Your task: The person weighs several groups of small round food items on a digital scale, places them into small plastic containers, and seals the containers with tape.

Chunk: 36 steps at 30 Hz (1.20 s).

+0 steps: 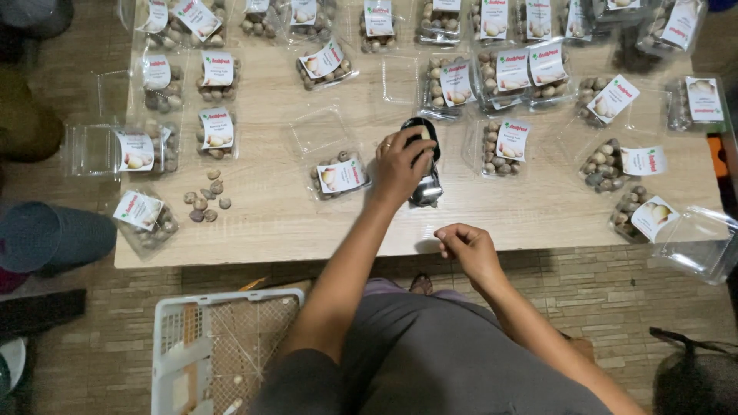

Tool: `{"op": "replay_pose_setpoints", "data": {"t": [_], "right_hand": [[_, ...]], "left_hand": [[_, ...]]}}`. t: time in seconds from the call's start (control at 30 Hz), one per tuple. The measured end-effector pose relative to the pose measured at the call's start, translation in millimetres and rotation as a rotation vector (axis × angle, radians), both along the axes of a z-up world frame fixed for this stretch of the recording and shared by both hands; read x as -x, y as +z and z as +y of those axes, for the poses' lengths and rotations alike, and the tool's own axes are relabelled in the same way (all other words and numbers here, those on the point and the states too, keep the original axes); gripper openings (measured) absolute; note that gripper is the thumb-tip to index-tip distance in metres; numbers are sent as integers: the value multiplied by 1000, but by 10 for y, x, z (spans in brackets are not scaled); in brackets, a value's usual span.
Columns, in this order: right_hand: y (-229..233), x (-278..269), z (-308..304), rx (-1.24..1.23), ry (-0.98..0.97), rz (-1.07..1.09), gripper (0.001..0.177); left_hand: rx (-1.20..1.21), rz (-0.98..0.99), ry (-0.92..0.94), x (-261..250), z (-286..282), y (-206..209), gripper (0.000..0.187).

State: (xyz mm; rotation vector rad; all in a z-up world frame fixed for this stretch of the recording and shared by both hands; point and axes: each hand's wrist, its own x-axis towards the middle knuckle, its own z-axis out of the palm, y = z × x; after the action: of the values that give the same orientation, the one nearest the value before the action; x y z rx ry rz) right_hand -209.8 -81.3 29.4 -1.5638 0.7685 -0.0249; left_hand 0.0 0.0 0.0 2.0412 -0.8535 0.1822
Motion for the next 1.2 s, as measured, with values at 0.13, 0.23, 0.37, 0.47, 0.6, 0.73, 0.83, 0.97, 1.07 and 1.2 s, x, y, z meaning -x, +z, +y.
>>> {"op": "replay_pose_setpoints", "data": {"t": [0.13,0.23,0.37,0.47,0.6,0.73,0.83,0.97,1.07,1.2], "right_hand": [[-67,-62,-13,2,-12,5,14],[-217,-128,-62,-30,-54,18,14],[-456,-155,-89,-65,-64,54,15],[-547,-161,-86,-71,-64,68,15],[-515,-165,-76,-93,-91,60,13],[-539,-177,-104,-107,-104,53,12],[-510,-189,-94,-122,-103,49,12],[-462,-197,-84,-115,-105,56,14],[-458,-185,-113,-112,-115,61,14],[-553,-146,-151,-106,-109,50,14]], "left_hand": [[-9,60,10,-223,-117,-145,19],[-16,105,9,-293,-129,-128,21],[-11,86,6,-285,-114,-119,25],[43,82,-10,-217,-66,-30,28],[166,150,45,-14,46,88,27],[-6,674,286,585,365,845,25],[-113,1171,200,761,361,504,34],[115,1271,176,827,273,154,40],[93,1277,160,852,173,-8,37],[162,1315,135,981,93,414,39]]}}
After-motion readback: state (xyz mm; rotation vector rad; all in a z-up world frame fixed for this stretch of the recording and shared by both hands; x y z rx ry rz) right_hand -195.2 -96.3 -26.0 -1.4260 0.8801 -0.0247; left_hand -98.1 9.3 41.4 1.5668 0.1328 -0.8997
